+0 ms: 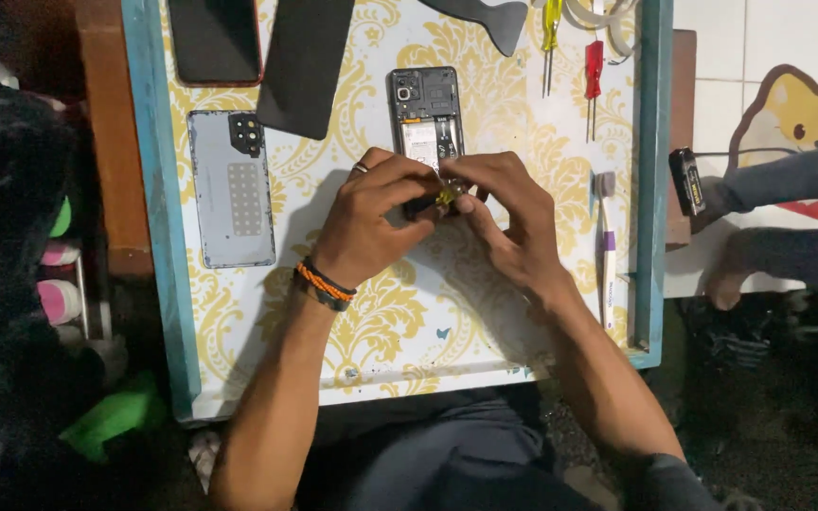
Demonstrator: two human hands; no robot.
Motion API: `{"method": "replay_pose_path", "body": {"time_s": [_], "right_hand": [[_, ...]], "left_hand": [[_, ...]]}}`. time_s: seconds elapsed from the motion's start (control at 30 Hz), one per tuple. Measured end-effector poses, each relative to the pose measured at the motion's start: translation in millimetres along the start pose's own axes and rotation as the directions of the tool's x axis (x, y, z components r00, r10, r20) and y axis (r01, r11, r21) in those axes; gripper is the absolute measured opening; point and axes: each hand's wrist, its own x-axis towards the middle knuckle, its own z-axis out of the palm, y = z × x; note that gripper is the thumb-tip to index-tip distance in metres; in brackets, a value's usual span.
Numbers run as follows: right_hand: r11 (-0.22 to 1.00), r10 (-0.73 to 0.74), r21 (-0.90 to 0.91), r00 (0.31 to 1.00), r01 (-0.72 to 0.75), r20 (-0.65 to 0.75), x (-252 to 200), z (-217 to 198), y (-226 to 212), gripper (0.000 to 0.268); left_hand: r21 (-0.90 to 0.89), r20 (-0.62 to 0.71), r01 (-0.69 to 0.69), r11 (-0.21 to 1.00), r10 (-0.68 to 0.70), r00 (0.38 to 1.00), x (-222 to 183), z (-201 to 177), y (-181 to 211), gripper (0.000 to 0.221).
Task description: Disassembling and repairing the internal components of a smartphone using a screwdriver.
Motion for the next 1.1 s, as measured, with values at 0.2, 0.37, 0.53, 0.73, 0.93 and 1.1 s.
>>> {"method": "replay_pose_path", "body": {"time_s": [0.2,0.37,0.53,0.73,0.93,1.1], "right_hand": [[0.993,0.007,0.121,0.999,-0.002,-0.038,-11,8,21,0.025],[0.996,-0.004,0.092,0.999,0.008,-0.051,-9,8,12,0.029],[0.998,-0.036,0.058,0.999,0.036,-0.015,-6,4,9,0.023],[0.994,0.023,0.106,0.994,-0.012,-0.103,-12,8,19,0.028],[0.999,0.015,0.05,0.999,-0.013,-0.041,-5,3,2,0.025],[0.996,-0.086,0.001,0.993,0.086,-0.077,-1,8,4,0.033]], "left_hand": [[-0.056,0.006,0.016,0.998,-0.016,1.0,5,-7,6,0.023],[-0.013,0.022,-0.027,1.0,0.027,0.999,0,-1,0,0.014],[-0.022,0.074,-0.031,0.999,0.033,0.997,5,-1,7,0.017],[-0.022,0.011,-0.02,1.0,0.02,1.0,1,1,1,0.006],[0.042,0.055,-0.065,0.997,0.063,0.997,0,-1,-1,0.009],[0.008,0.007,-0.101,0.995,0.101,0.995,2,1,-4,0.013]]}}
